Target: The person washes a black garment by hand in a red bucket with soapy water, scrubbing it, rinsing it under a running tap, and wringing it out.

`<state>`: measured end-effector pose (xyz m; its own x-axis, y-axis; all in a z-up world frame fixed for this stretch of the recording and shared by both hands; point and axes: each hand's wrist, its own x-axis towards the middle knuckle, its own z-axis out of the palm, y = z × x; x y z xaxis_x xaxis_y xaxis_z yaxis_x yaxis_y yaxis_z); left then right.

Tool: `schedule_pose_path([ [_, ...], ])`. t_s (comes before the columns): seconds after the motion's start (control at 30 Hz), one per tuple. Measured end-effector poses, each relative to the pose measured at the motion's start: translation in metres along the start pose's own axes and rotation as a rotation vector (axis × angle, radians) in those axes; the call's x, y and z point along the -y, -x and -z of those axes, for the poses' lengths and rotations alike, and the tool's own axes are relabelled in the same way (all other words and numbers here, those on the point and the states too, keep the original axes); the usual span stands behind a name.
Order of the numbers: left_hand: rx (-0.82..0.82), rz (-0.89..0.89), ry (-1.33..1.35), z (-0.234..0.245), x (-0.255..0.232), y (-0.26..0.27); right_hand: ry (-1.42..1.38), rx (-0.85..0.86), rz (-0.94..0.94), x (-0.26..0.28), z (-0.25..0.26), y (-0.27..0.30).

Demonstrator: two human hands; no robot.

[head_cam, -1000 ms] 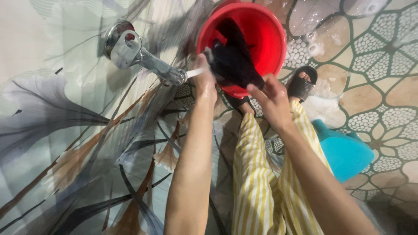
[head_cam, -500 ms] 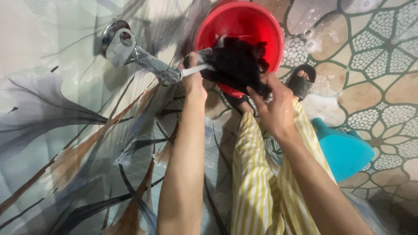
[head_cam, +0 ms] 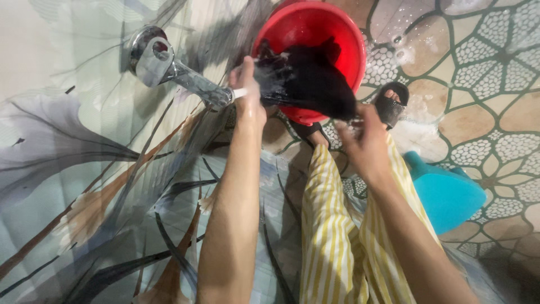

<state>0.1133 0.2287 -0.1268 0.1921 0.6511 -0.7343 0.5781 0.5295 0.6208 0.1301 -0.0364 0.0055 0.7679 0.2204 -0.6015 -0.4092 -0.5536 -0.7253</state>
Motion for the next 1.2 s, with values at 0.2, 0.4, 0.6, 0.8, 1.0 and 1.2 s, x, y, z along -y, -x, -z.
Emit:
schedule_pose_path([
  [0.2,0.289,0.326,0.527,-0.007,-0.014,0.038,0.221,0.153,0.48,0.016,-0.054,-0.045],
  [0.4,0.52,0.19,0.69,0.011,-0.038,0.062,0.005,0.287,0.56,0.007,-0.115,-0.081],
  [0.6,0.462,0.296,0.615,0.044,-0.043,0.116,0.314,0.291,0.368,-0.047,-0.144,-0.128],
  [0.8,0.347,-0.239,0.127,0.072,0.001,0.078,0.147,0.203,0.35,-0.007,-0.112,-0.122],
  [1.0,0.359,0.324,0.081,0.041,0.009,0.042,0.097,0.127,0.59,0.045,-0.087,-0.071],
  [1.2,0.723,0.496,0.246,0.027,0.058,-0.02,0.075,0.168,0.629,0.08,-0.056,-0.017],
])
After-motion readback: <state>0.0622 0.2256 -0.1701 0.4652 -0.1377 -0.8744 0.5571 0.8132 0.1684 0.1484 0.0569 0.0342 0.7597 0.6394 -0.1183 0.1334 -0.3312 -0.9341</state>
